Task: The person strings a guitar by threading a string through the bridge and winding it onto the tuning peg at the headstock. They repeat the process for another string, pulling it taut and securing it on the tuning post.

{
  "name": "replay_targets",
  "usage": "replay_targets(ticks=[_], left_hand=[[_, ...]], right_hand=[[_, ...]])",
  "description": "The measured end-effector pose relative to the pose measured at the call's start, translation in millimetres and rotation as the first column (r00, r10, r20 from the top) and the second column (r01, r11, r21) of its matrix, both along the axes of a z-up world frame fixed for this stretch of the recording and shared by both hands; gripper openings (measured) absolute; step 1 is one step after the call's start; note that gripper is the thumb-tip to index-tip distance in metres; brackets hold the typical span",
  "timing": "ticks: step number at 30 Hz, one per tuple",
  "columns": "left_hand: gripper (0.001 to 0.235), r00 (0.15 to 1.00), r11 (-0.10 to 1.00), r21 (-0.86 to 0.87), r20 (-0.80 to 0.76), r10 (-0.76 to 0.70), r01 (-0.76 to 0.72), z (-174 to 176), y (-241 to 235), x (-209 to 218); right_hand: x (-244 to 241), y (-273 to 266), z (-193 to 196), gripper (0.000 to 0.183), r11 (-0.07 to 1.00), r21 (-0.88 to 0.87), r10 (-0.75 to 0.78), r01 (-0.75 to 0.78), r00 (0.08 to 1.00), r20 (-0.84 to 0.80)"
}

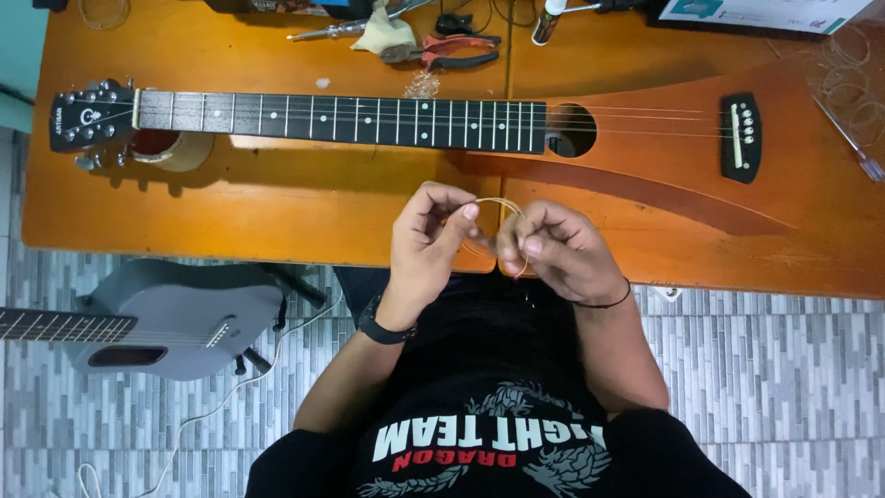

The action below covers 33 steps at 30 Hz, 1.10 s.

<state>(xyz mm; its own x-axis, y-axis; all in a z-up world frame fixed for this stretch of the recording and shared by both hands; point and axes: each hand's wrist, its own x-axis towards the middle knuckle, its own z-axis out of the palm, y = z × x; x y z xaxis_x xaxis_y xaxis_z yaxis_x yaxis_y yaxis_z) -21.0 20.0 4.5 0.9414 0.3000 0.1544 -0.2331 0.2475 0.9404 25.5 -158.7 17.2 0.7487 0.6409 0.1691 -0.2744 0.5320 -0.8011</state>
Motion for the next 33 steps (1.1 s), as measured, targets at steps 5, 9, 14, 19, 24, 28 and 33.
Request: replay_targets(ticks=[5,9,14,19,24,28,33], left_hand=[[0.036,0.992,0.972,-0.201,0.061,-0.111,0.121,4,0,-1],[0.028,0.989,0.973,-0.181,0.075,-0.131,0.143,8,-8,-5],[0.017,0.987,0.984,-0.139,0.136,-0.09,0.109,11,-6,-2],[0.012,0.966,0.978,-0.129,0.225,-0.13,0.161,21,2,-2],[0.009,0.963,0.989,-0.084,0.253,-0.097,0.122,19,0,1],[0.008,0.978,0.998,0.009,0.199,-0.066,0.065,11,-11,8],[0.009,0.984,0.994,0.054,0.151,-0.097,0.09,8,-18,12]], right_hand=[[20,-7,-16,0.014,0.99,0.116,-0.07,0.08,0.994,-0.084],[24,-6,-18,0.017,0.951,0.29,-0.057,0.107,0.983,-0.175],[20,-1,-10,0.017,0.943,0.315,-0.057,0.104,0.986,-0.154],[14,-8,-17,0.015,0.928,0.36,-0.028,0.098,0.981,-0.193],[8,-3,-6,0.016,0.914,0.397,0.012,0.08,0.974,-0.226],[7,1,-9,0.016,0.902,0.42,0.016,0.097,0.966,-0.257],[3,15,-23,0.015,0.903,0.331,-0.227,0.275,0.958,-0.176]])
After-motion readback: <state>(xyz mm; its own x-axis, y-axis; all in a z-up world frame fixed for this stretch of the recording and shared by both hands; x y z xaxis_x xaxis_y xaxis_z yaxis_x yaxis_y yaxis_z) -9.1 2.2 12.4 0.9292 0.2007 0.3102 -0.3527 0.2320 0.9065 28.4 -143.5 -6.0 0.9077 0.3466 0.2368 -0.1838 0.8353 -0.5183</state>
